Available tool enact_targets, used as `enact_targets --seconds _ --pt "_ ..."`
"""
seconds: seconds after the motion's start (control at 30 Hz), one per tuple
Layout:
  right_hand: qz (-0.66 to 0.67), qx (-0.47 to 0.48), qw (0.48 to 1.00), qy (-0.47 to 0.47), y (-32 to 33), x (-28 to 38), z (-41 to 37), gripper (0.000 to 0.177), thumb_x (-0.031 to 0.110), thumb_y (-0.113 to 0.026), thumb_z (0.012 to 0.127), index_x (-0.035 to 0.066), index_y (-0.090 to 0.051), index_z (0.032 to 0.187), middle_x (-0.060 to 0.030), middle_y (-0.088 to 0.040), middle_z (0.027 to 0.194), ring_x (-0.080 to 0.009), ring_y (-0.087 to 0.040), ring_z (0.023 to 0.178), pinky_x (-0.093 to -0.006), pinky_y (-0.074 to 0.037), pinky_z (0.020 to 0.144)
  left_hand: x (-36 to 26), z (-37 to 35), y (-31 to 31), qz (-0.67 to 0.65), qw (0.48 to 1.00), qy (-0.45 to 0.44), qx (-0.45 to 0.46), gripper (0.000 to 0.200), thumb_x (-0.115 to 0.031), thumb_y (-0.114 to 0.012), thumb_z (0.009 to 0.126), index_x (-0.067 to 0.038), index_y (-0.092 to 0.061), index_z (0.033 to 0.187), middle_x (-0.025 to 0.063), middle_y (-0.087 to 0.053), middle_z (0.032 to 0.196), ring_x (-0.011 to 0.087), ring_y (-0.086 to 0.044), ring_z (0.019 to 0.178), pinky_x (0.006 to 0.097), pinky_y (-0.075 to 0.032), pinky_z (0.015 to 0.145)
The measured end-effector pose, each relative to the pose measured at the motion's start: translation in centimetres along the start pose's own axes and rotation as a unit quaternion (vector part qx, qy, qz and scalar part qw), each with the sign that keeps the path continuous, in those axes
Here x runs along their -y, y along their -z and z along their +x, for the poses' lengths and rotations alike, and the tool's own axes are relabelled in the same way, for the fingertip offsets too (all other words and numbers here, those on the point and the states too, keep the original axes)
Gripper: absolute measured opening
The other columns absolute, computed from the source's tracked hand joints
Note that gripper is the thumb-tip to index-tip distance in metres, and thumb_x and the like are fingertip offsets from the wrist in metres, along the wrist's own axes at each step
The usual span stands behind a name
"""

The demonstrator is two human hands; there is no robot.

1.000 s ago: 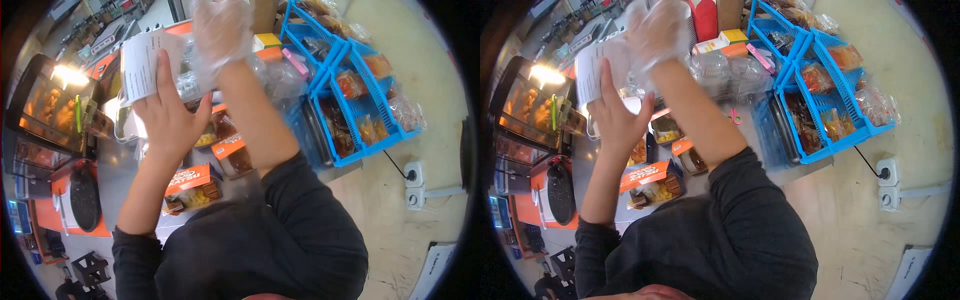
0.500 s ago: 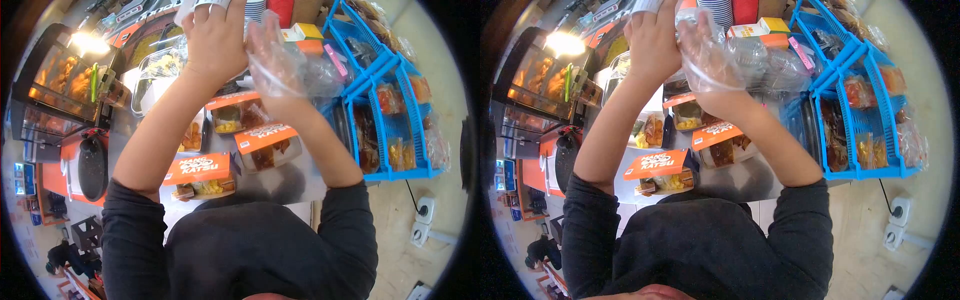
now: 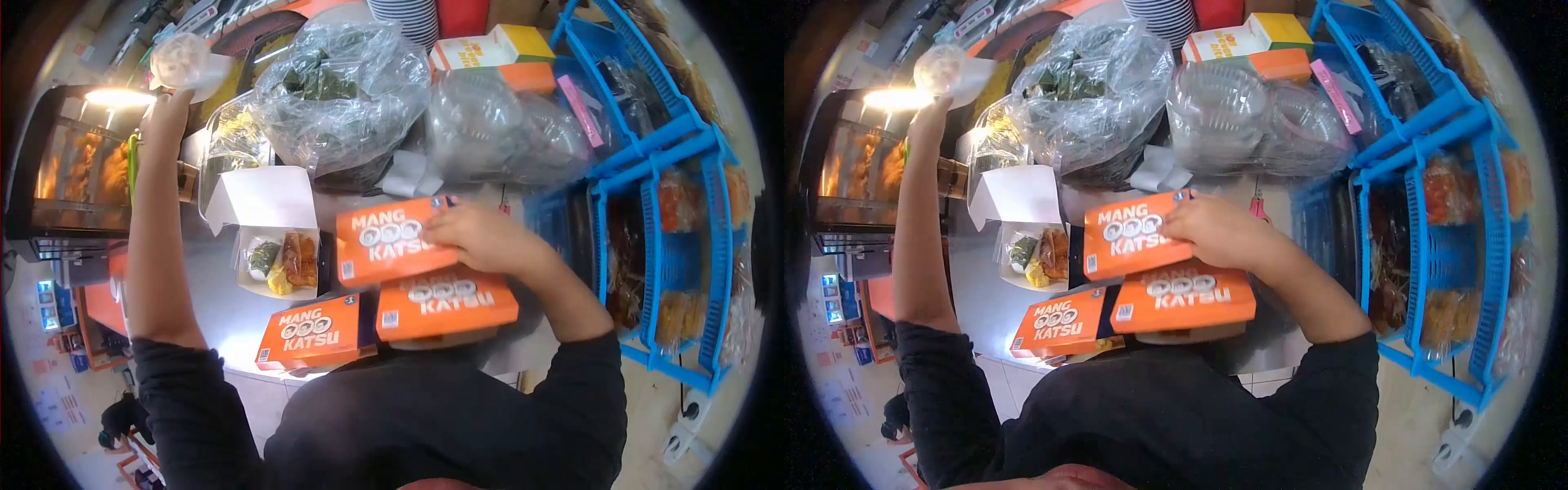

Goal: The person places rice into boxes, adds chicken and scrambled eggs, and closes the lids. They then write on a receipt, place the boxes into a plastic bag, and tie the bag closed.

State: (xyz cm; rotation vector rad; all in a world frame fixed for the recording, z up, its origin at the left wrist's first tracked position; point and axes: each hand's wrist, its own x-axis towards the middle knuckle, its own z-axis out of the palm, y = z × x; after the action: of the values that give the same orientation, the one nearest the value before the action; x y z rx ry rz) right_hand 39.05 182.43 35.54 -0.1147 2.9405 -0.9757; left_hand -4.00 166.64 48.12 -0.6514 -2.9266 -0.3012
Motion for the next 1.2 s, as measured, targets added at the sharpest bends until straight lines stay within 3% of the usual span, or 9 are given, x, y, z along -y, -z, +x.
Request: enact_targets --seconds 0.1,0.23,0.33,0.4,0.47,0.53,0.87,1.07,1.2 --pt "0.082 0.01 0.997 0.003 0.1 -1.0 -1.0 0.035 0.008 -0.059 0.072 0.005 -0.063 0.107 -0.0117 -0.058 0.116 -0.0282 -0.052 0.109 -0.0384 -0.038 0.097 5.1 -3.9 -2.0 -0.001 0.971 -0.156 -0.183 0.05 -0.037 -0.056 0.079 -0.011 -0.051 0.121 0.0175 -0.057 0.113 0.0362 -0.052 0.106 0.0432 -0.04 0.09" --pt "0.103 0.0 0.993 0.052 0.4 -1.2 -1.4 0.034 0.014 -0.064 0.074 0.004 -0.063 0.106 -0.0128 -0.058 0.116 -0.0301 -0.053 0.109 -0.0372 -0.041 0.094 9.1 -13.2 1.6 0.209 0.945 -0.16 -0.191 0.036 -0.028 -0.052 0.083 -0.01 -0.057 0.113 0.0162 -0.061 0.106 0.0353 -0.056 0.098 0.0436 -0.042 0.087" --pt "0.25 0.048 0.959 0.124 1.5 -2.7 0.7 0.035 0.016 -0.063 0.076 0.004 -0.061 0.108 -0.0134 -0.058 0.116 -0.0319 -0.055 0.105 -0.0377 -0.042 0.091 17.3 -18.5 2.8 0.329 0.935 -0.128 -0.039 0.029 -0.025 -0.051 0.082 -0.007 -0.062 0.102 0.0158 -0.062 0.102 0.034 -0.056 0.097 0.0446 -0.044 0.083" --pt "0.309 0.067 0.948 -0.027 1.3 -2.5 5.4 0.034 0.016 -0.062 0.078 0.003 -0.06 0.11 -0.0163 -0.06 0.11 -0.0316 -0.057 0.1 -0.0377 -0.044 0.088 16.0 -24.5 3.7 0.267 0.951 0.053 0.15 0.026 -0.025 -0.051 0.082 -0.006 -0.065 0.093 0.0168 -0.063 0.098 0.0337 -0.058 0.094 0.0448 -0.044 0.081" --pt "0.004 0.066 0.993 0.098 -1.0 -4.7 10.5 0.033 0.015 -0.06 0.079 0.003 -0.059 0.11 -0.0203 -0.061 0.103 -0.0314 -0.059 0.095 -0.0387 -0.046 0.084 16.3 -29.9 2.9 0.269 0.916 0.067 0.289 0.027 -0.026 -0.052 0.082 -0.005 -0.066 0.09 0.0168 -0.064 0.091 0.034 -0.06 0.088 0.044 -0.045 0.078" --pt "-0.173 0.103 0.978 0.045 -3.4 -5.1 13.3 0.025 0.013 -0.057 0.079 0.003 -0.061 0.102 -0.0205 -0.062 0.093 -0.0314 -0.06 0.09 -0.0403 -0.047 0.079 17.4 -35.2 1.0 0.126 0.938 0.062 0.316 0.028 -0.03 -0.056 0.08 -0.005 -0.067 0.087 0.0161 -0.065 0.085 0.0333 -0.061 0.084 0.0438 -0.046 0.076" --pt "-0.33 0.136 0.934 0.015 -3.6 -1.9 14.7 0.017 0.011 -0.061 0.07 0.003 -0.061 0.085 -0.0133 -0.062 0.087 -0.0318 -0.059 0.091 -0.0424 -0.047 0.076 14.6 -42.9 -5.1 -0.014 0.986 0.081 0.143 0.041 -0.038 -0.071 0.067 -0.007 -0.062 0.091 0.0112 -0.06 0.084 0.0275 -0.054 0.089 0.0385 -0.039 0.077" --pt "0.037 -0.066 0.996 0.053 1.1 -1.5 12.0 0.019 0.014 -0.06 0.081 0.005 -0.054 0.097 -0.0072 -0.063 0.097 -0.0196 -0.059 0.092 -0.0331 -0.046 0.076 14.5 -40.7 -8.4 -0.025 0.993 0.108 0.047 0.056 -0.045 -0.074 0.063 -0.009 -0.058 0.103 0.0115 -0.059 0.095 0.0285 -0.055 0.092 0.0397 -0.04 0.081" --pt "0.301 -0.289 0.907 0.05 3.8 2.6 9.3 0.025 0.013 -0.048 0.093 0.006 -0.045 0.117 -0.0076 -0.061 0.097 -0.0161 -0.057 0.093 -0.0279 -0.045 0.072 14.4 -38.6 -7.6 -0.039 0.988 0.083 0.128 0.064 -0.043 -0.075 0.063 -0.007 -0.055 0.113 0.0148 -0.059 0.105 0.0298 -0.055 0.098 0.0416 -0.043 0.083"
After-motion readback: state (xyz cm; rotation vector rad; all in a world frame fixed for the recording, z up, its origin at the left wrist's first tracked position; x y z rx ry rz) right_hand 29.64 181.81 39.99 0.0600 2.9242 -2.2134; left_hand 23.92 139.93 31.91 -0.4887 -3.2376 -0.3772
